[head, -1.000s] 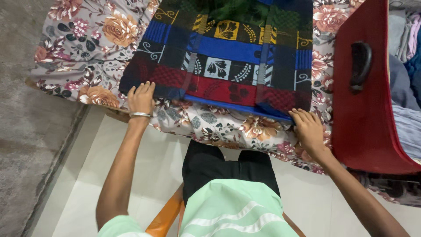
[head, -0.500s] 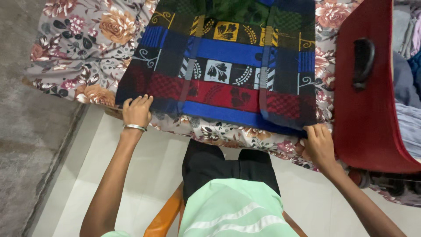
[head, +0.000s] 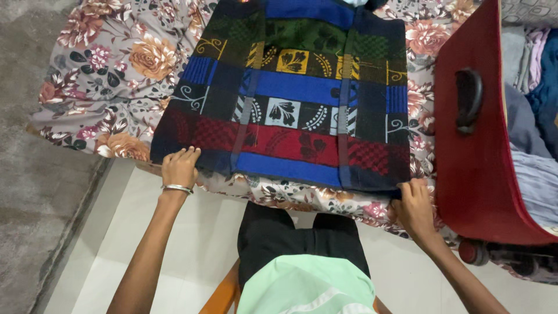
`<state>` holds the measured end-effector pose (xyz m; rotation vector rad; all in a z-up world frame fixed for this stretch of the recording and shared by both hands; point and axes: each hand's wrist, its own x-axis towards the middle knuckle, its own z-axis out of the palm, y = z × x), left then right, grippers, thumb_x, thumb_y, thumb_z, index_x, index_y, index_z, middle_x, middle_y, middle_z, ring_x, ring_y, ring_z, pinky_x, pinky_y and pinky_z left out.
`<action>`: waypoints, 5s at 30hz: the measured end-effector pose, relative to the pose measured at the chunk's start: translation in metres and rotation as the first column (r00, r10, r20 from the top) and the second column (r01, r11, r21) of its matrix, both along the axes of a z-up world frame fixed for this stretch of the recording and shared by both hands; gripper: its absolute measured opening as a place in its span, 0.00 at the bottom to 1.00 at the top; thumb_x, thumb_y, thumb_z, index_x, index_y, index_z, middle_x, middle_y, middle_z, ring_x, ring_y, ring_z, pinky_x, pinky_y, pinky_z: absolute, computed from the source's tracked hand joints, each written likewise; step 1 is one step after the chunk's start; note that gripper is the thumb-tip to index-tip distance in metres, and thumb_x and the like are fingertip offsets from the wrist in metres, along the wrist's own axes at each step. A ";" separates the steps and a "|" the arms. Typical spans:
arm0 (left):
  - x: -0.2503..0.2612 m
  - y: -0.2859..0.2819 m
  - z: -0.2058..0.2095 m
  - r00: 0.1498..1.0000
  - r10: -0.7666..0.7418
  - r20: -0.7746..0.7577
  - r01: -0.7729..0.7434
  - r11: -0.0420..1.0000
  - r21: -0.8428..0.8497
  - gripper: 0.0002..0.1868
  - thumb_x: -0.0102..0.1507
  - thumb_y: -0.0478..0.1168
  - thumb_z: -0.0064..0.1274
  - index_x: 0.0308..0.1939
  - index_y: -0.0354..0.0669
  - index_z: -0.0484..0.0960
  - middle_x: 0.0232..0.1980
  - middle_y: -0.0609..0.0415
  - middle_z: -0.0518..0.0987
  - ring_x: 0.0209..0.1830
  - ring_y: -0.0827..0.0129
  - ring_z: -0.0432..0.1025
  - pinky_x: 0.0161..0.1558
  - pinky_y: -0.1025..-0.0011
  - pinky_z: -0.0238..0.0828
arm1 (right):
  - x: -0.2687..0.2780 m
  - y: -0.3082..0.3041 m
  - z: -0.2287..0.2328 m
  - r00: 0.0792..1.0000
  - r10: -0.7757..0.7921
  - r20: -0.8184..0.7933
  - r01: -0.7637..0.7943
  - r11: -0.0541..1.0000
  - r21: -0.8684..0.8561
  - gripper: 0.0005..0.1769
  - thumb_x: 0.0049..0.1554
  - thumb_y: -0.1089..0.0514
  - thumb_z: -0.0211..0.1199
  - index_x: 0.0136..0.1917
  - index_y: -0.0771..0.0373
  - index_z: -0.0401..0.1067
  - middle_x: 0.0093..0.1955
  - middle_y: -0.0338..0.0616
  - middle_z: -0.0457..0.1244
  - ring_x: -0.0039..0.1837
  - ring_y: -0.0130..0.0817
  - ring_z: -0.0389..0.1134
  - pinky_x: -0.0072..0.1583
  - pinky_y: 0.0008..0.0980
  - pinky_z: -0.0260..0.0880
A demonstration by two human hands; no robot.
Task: The person folds several items of clothing, including a multi-colored patterned cloth and dark-colored garments, by hand on a bed before placing them into a suitcase.
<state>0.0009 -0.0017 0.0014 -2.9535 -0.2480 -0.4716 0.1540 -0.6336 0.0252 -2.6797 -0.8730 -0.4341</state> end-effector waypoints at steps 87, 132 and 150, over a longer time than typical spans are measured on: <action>0.007 -0.003 -0.008 0.977 0.190 0.093 -0.186 0.981 -0.046 0.31 0.49 0.30 0.60 0.58 0.51 0.83 0.53 0.56 0.78 0.52 0.58 0.73 0.63 0.58 0.68 | -0.006 -0.014 -0.033 0.940 -0.112 -0.324 0.236 0.896 0.376 0.13 0.49 0.67 0.66 0.48 0.65 0.70 0.42 0.46 0.61 0.45 0.38 0.63 0.48 0.35 0.64; 0.120 0.061 0.048 0.950 0.163 0.266 -0.089 0.959 -0.269 0.31 0.65 0.58 0.54 0.63 0.39 0.79 0.65 0.37 0.74 0.64 0.41 0.67 0.62 0.45 0.65 | 0.224 0.325 0.045 0.886 0.464 -0.005 -0.464 0.886 -0.009 0.44 0.60 0.42 0.64 0.78 0.68 0.52 0.81 0.70 0.44 0.80 0.68 0.46 0.73 0.59 0.54; 0.161 0.096 0.007 0.818 0.544 -0.185 -0.570 0.727 -0.383 0.55 0.50 0.71 0.66 0.68 0.39 0.64 0.61 0.37 0.73 0.58 0.45 0.73 0.53 0.51 0.74 | 0.335 0.657 0.002 0.898 0.332 -0.287 -0.378 0.918 -0.119 0.47 0.60 0.36 0.57 0.82 0.60 0.47 0.71 0.59 0.60 0.71 0.56 0.62 0.73 0.65 0.52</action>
